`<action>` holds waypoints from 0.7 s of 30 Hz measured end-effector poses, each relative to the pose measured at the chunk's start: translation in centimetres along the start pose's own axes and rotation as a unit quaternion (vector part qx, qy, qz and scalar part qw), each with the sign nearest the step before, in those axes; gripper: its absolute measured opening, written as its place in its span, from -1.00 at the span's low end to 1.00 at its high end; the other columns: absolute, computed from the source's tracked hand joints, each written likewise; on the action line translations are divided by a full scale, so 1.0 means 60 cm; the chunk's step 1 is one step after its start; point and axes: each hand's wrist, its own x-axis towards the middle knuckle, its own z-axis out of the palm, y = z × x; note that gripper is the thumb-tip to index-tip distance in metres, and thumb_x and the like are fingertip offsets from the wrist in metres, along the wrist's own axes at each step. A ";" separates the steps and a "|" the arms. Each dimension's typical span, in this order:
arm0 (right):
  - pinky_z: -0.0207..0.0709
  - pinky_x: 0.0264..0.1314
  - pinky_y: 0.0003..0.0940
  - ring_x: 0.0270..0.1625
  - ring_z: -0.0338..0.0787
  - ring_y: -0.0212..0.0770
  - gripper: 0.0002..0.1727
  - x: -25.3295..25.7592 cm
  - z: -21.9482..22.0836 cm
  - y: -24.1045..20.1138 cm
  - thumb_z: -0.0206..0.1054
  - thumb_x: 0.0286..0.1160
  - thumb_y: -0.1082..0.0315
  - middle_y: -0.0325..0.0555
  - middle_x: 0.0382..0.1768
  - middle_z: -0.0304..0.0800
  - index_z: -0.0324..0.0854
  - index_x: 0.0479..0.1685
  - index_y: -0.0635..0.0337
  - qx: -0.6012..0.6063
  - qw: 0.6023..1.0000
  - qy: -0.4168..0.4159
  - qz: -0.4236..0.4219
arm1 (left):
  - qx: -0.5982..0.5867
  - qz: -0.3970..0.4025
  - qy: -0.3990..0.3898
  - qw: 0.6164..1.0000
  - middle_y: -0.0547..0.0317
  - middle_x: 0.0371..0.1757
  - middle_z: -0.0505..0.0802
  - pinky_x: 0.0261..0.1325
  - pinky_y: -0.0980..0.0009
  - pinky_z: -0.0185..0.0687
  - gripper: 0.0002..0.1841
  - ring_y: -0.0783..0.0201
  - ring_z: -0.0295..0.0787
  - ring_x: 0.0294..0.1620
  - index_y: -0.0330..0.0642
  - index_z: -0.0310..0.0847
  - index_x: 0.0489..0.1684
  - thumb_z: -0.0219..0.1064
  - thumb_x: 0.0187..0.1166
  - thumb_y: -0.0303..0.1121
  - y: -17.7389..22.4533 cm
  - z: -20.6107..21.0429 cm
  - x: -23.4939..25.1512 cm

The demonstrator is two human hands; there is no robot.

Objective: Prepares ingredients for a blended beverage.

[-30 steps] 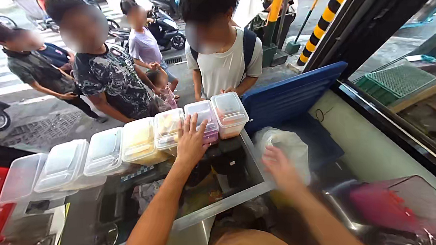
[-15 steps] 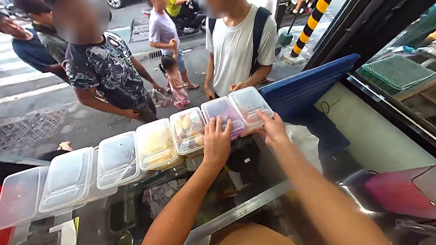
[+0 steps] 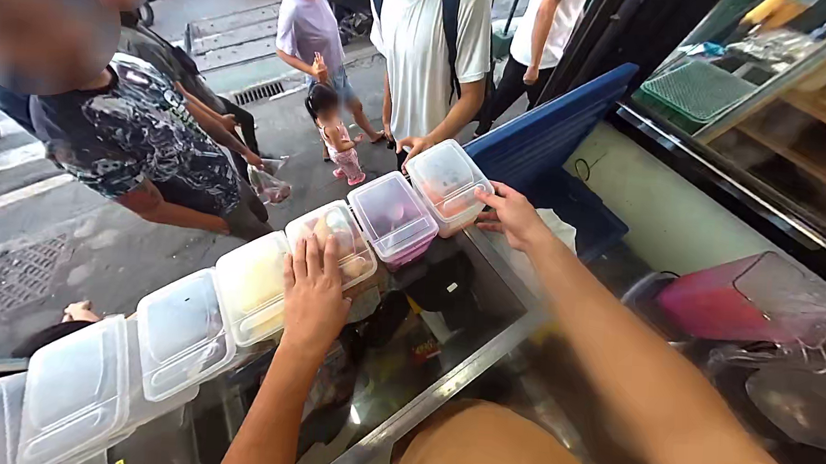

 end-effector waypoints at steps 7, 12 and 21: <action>0.68 0.28 0.17 0.41 0.72 0.07 -0.37 0.017 -0.019 0.011 0.34 0.65 -0.07 -0.07 0.51 0.62 0.40 0.67 -0.15 0.019 0.997 -0.077 0.024 | -0.017 -0.024 0.006 1.000 -0.47 0.81 0.14 0.79 -0.26 0.00 0.10 -0.39 -0.05 0.85 -0.32 0.08 0.83 0.69 0.20 -0.16 0.008 0.011 0.001; 0.73 0.27 0.08 0.38 0.76 0.02 -0.44 0.010 -0.010 0.017 0.29 0.72 0.01 -0.04 0.47 0.65 0.43 0.64 -0.06 0.060 0.996 -0.060 0.001 | -0.023 -0.041 0.011 0.999 -0.50 0.80 0.15 0.77 -0.28 0.03 0.04 -0.43 -0.03 0.84 -0.34 0.11 0.80 0.66 0.25 -0.21 0.020 0.013 0.002; 0.67 0.35 0.13 0.44 0.70 0.02 -0.38 -0.048 0.048 0.042 0.22 0.74 -0.12 -0.01 0.51 0.62 0.43 0.66 -0.01 0.108 0.991 0.061 -0.051 | -0.032 -0.033 0.028 0.999 -0.46 0.79 0.22 0.78 -0.27 0.04 0.06 -0.40 0.02 0.83 -0.29 0.16 0.80 0.67 0.17 -0.20 0.019 0.013 0.001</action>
